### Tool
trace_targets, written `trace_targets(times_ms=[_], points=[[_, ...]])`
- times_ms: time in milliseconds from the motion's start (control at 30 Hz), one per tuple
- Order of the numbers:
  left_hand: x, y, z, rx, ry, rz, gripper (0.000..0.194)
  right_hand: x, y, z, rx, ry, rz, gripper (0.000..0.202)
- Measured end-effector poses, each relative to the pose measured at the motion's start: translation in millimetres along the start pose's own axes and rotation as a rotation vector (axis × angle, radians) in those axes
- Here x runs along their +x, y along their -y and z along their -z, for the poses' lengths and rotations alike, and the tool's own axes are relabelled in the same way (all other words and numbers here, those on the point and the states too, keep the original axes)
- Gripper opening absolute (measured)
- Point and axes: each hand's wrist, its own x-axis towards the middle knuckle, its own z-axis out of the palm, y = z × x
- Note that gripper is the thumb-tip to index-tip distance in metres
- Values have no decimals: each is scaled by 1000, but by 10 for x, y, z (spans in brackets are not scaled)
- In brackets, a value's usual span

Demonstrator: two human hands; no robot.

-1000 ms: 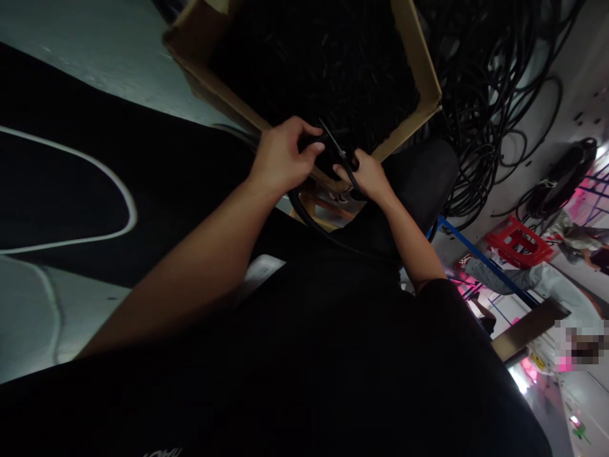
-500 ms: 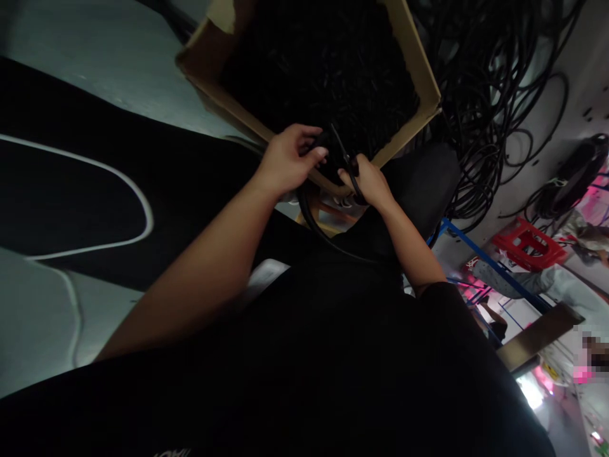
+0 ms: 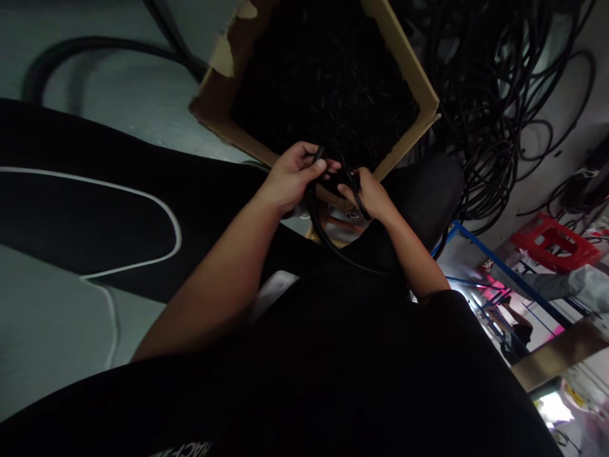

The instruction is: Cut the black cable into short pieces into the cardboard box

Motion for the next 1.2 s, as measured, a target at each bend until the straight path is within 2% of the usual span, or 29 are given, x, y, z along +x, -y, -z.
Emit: trace_targets(times_ms=[133,233,333,467,600,767,900,1000,1067,1200], points=[[72,161,56,9,-34,68,50,21,51,-21,201,17,19,79],[131,239,95,71,-82,33,54,28,180,-29,441,53,55,81],[152,186,77,131,-81,-8,59,5,316,20,651,126,113,83],[123,-1,-23,162,10,-22,67,-43,380,104,777,145,172,83],[94,-92,-79,173,56,-45,70,-72,338,137,828,162,226,79],[138,-29,-29,161,100,-74,74,-137,354,247,858,261,197,73],[185,-46,-45,137,71,-112,77,-84,349,277,815,265,227,71],[172,-164,-119,90,26,-114,76,11,334,247,752,256,297,89],[143,-263,-168,47,24,-110,75,16,381,260,705,262,310,92],[118,-377,-202,-11,40,-121,72,-137,616,362,595,242,214,75]])
